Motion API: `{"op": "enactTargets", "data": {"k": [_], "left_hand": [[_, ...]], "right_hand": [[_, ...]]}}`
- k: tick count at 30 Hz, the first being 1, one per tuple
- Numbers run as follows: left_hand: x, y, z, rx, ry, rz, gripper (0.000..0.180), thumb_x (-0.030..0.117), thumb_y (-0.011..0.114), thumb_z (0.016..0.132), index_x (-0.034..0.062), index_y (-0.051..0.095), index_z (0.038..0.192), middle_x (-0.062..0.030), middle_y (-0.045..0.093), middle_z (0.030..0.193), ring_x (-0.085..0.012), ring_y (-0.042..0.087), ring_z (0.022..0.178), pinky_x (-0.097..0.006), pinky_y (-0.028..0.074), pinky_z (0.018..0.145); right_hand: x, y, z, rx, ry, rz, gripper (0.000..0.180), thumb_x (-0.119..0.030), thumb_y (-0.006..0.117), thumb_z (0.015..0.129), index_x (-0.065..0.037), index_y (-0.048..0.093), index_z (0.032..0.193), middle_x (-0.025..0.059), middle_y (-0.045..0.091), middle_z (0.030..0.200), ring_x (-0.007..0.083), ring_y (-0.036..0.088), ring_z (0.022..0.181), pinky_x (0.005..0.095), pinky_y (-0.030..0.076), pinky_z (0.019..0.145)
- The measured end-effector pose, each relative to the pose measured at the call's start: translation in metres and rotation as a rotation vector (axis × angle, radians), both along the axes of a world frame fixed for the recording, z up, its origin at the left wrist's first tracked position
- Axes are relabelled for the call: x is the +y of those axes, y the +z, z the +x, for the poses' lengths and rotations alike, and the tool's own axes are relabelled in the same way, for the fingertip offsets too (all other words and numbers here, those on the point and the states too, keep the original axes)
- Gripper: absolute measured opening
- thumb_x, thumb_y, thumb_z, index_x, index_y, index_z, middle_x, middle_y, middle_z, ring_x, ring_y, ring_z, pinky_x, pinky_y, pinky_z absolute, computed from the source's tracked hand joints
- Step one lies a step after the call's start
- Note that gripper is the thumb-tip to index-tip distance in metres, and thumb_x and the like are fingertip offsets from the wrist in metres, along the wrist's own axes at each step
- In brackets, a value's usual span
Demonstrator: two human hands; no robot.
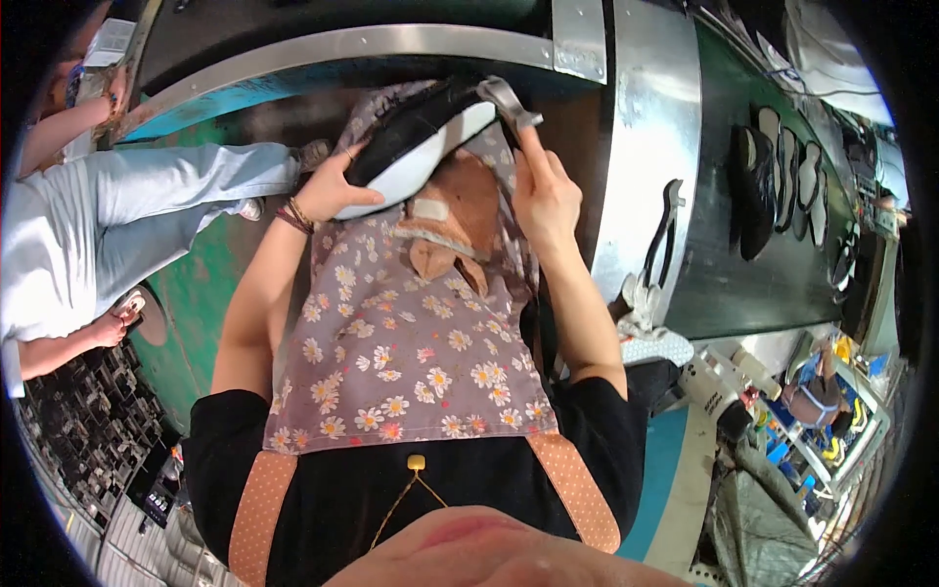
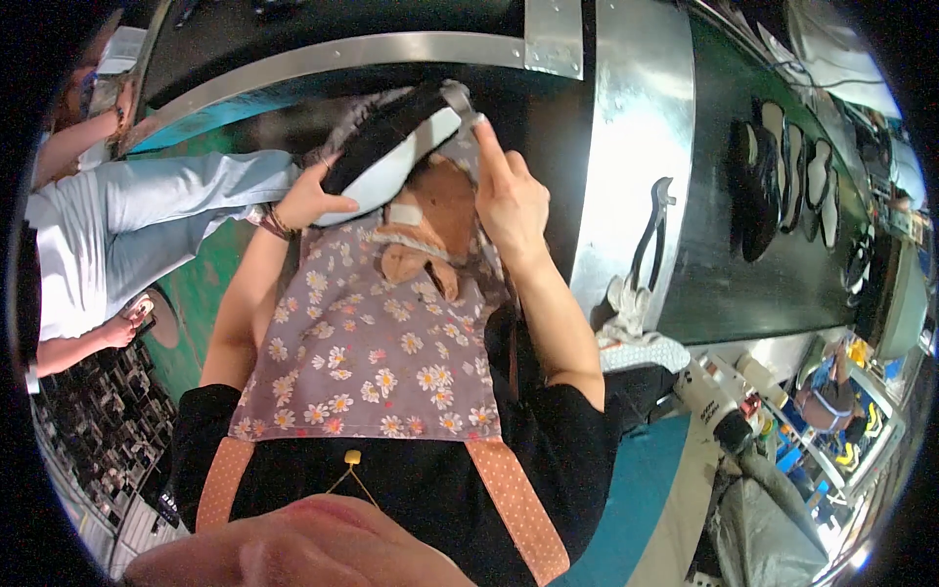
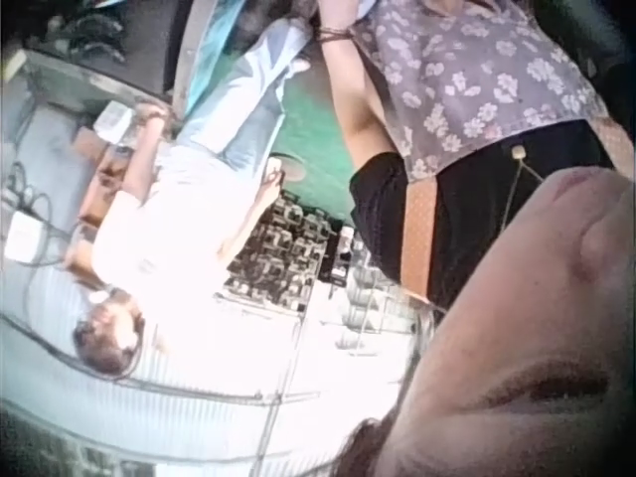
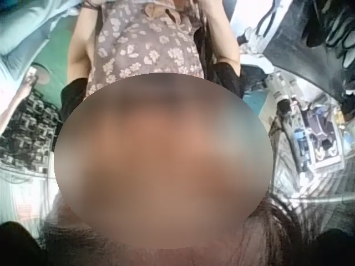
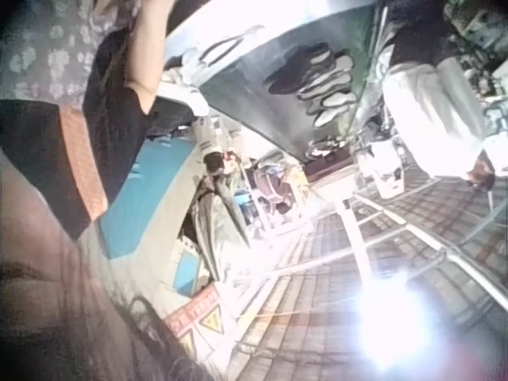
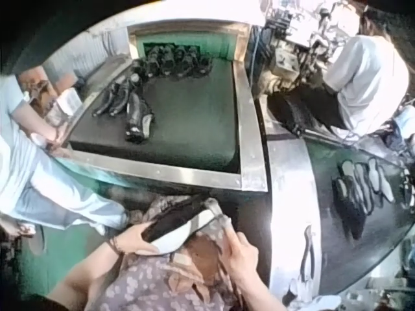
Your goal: Hammering the heel and seams of leather shoes on a production line to flatten and shape them.
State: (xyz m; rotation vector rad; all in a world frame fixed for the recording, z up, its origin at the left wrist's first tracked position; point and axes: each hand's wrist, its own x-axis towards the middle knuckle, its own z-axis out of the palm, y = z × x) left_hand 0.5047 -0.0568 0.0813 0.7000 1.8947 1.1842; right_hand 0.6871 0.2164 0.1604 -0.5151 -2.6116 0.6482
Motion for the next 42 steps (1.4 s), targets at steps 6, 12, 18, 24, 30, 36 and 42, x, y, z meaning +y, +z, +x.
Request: {"op": "enactTargets", "data": {"k": [6,12,18,24,30,36,42], "left_hand": [[-0.041,0.024,0.032,-0.388,0.189,0.147,0.074,0.010,0.085,0.063,-0.0008,0.054,0.129,-0.0027,0.062,0.117,-0.0136,0.056,0.106,-0.031,0.044,0.098],[-0.066,0.050,0.026,-0.561,0.544,0.478,0.077,0.010,0.079,0.064,-0.0049,0.049,0.133,-0.0090,0.063,0.119,-0.0191,0.062,0.107,-0.033,0.048,0.095],[-0.062,0.082,-0.094,-0.142,0.872,0.562,0.050,0.002,0.070,0.076,-0.0059,0.053,0.123,-0.0121,0.067,0.108,-0.0221,0.065,0.096,-0.036,0.053,0.087],[-0.026,0.118,-0.247,0.259,0.786,0.652,0.070,0.004,0.070,0.075,-0.0027,0.042,0.139,-0.0160,0.061,0.122,-0.0223,0.060,0.108,-0.033,0.046,0.097],[0.026,0.103,-0.331,0.819,0.574,-0.110,0.095,0.006,0.069,0.070,0.0127,0.024,0.153,-0.0223,0.043,0.145,-0.0357,0.043,0.133,-0.038,0.036,0.111],[0.059,0.123,-0.368,1.041,0.378,-0.307,0.083,0.001,0.058,0.075,0.0139,0.028,0.152,-0.0229,0.043,0.144,-0.0387,0.048,0.128,-0.041,0.040,0.107],[0.079,0.128,-0.370,1.450,0.236,-0.755,0.072,0.003,0.049,0.090,0.0234,0.023,0.154,-0.0245,0.033,0.151,-0.0443,0.051,0.122,-0.046,0.046,0.100]], "right_hand": [[-0.021,-0.014,0.017,0.359,-0.127,-0.267,0.051,-0.001,0.054,0.094,0.003,0.039,0.144,0.0217,0.057,0.134,0.0256,0.059,0.120,0.0296,0.046,0.094],[-0.047,-0.058,0.031,0.033,-0.002,-0.486,0.051,-0.006,0.050,0.097,-0.003,0.038,0.146,0.0217,0.050,0.141,0.0325,0.052,0.128,0.0344,0.043,0.101],[-0.038,-0.071,0.013,-0.024,0.095,-0.536,0.051,-0.013,0.053,0.096,-0.012,0.041,0.146,0.0265,0.062,0.118,0.0419,0.064,0.102,0.0430,0.053,0.080],[-0.045,-0.052,0.011,-0.094,0.095,-0.534,0.052,-0.013,0.054,0.095,-0.009,0.041,0.145,0.0271,0.063,0.114,0.0435,0.064,0.099,0.0434,0.053,0.080],[-0.054,-0.041,0.016,-0.210,0.013,-0.612,0.052,-0.017,0.056,0.095,-0.012,0.043,0.145,0.0278,0.067,0.092,0.0422,0.067,0.079,0.0421,0.052,0.067],[-0.043,-0.036,0.004,-0.222,0.034,-0.778,0.051,-0.021,0.056,0.097,-0.013,0.042,0.146,0.0234,0.069,0.092,0.0340,0.070,0.079,0.0370,0.052,0.069],[-0.052,-0.026,0.030,-0.260,0.050,-0.712,0.050,-0.022,0.055,0.098,-0.010,0.042,0.145,0.0221,0.069,0.100,0.0258,0.070,0.086,0.0349,0.052,0.074]]}}
